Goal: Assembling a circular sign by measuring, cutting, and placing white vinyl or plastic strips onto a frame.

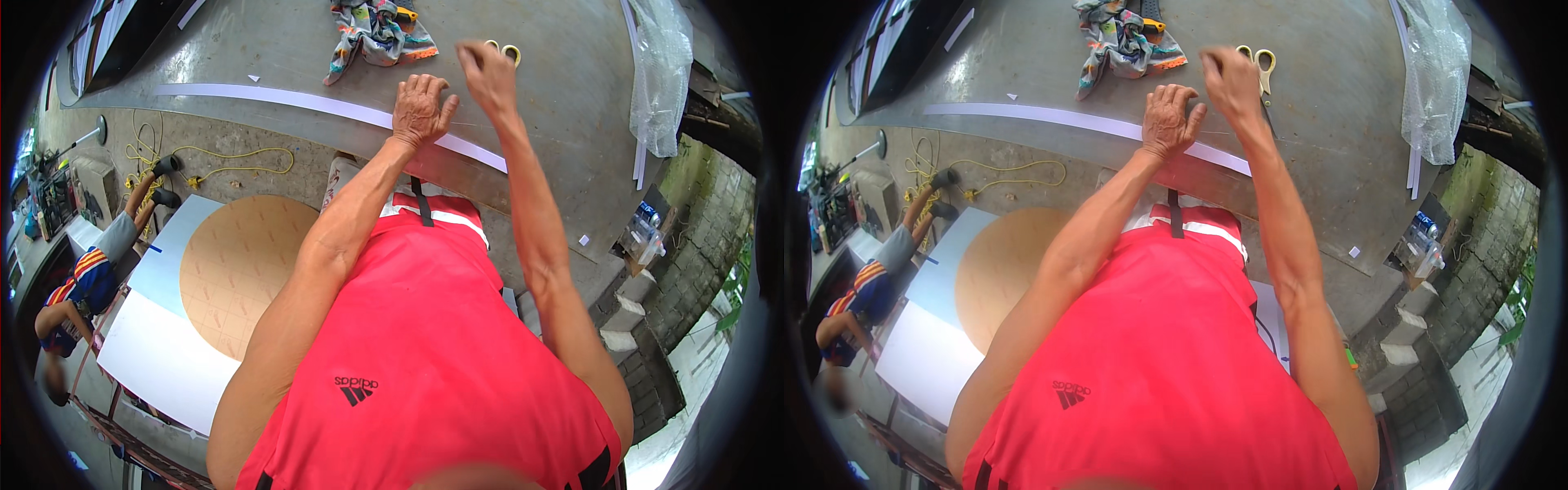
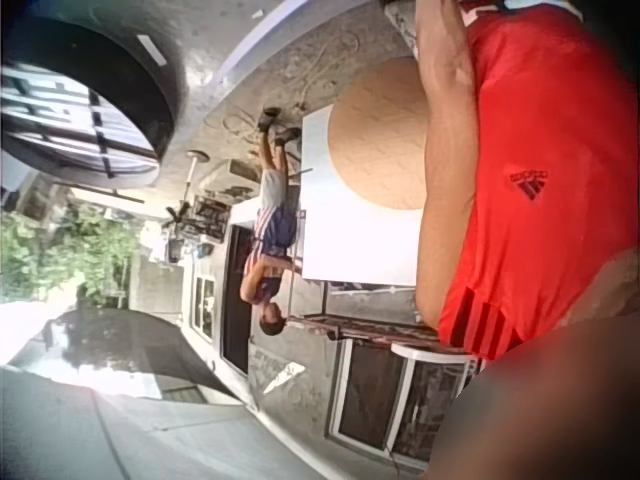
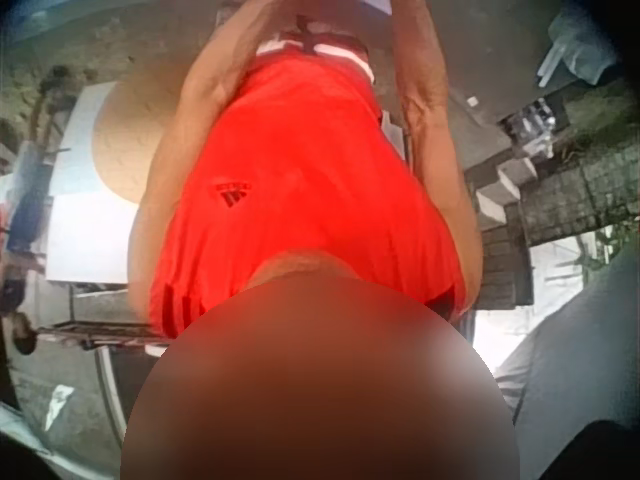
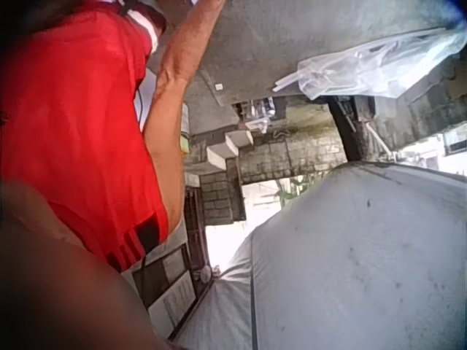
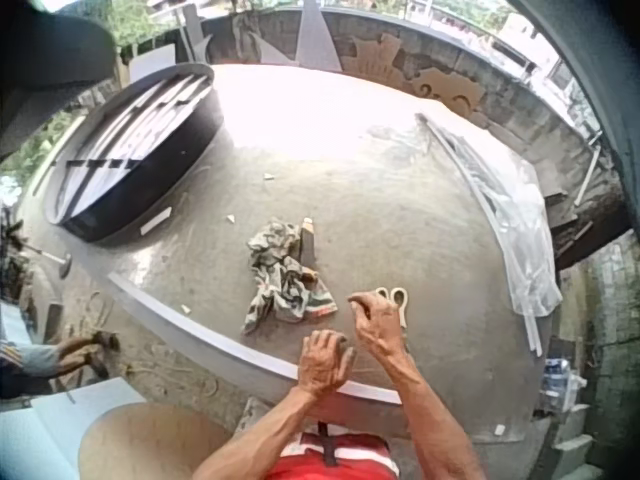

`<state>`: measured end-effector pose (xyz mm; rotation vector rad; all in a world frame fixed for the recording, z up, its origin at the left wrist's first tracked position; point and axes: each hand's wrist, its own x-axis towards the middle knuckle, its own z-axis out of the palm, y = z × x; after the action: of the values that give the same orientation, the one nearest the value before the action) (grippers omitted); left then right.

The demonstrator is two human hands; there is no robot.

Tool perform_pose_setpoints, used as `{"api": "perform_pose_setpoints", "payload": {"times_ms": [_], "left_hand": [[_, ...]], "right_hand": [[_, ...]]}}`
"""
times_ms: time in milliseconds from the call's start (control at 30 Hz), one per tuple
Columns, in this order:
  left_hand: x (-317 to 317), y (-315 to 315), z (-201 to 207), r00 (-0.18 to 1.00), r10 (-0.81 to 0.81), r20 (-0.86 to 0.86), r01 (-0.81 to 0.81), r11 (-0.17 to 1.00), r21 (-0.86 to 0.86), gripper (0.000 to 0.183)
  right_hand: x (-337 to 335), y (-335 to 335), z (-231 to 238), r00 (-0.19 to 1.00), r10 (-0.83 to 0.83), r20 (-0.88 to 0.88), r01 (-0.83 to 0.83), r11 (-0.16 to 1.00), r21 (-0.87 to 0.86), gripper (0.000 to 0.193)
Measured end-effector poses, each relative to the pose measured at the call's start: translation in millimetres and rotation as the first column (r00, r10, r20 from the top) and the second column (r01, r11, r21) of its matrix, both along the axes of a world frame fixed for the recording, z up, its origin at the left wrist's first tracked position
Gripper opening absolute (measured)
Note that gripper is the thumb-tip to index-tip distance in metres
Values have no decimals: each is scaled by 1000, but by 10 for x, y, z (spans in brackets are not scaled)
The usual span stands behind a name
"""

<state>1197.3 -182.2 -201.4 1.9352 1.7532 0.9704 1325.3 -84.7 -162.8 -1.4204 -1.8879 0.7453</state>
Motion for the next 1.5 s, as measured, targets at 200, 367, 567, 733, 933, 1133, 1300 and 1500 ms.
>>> {"api": "perform_pose_setpoints", "payload": {"times_ms": [200,367,567,733,933,1133,1300,1500], "left_hand": [[6,18,56,975,-188,-115,182,981,-63,55],[47,18,46,944,-258,-207,256,966,-39,75],[63,1,44,918,-298,-262,289,955,-72,75],[77,5,18,931,-264,-252,247,964,-97,63],[78,13,-39,947,-217,-238,203,976,-83,32],[61,8,-65,958,-169,-233,172,985,-7,13],[69,8,-70,964,-161,-211,171,985,31,11],[72,-9,-82,966,-141,-216,149,989,22,13]], "right_hand": [[-1049,1035,-326,983,-25,184,41,996,-81,36],[-1179,1246,-197,946,70,317,27,956,-293,45],[-1024,1342,-104,925,154,347,-23,935,-354,34],[-201,831,-76,634,-439,-637,-333,589,-737,26],[777,-1033,377,996,7,-87,-53,842,-537,45],[747,-1709,184,953,101,287,-43,979,-201,42],[837,-1694,28,933,166,320,-107,975,-195,44],[823,-1621,15,949,153,274,-108,979,-172,37]]}}
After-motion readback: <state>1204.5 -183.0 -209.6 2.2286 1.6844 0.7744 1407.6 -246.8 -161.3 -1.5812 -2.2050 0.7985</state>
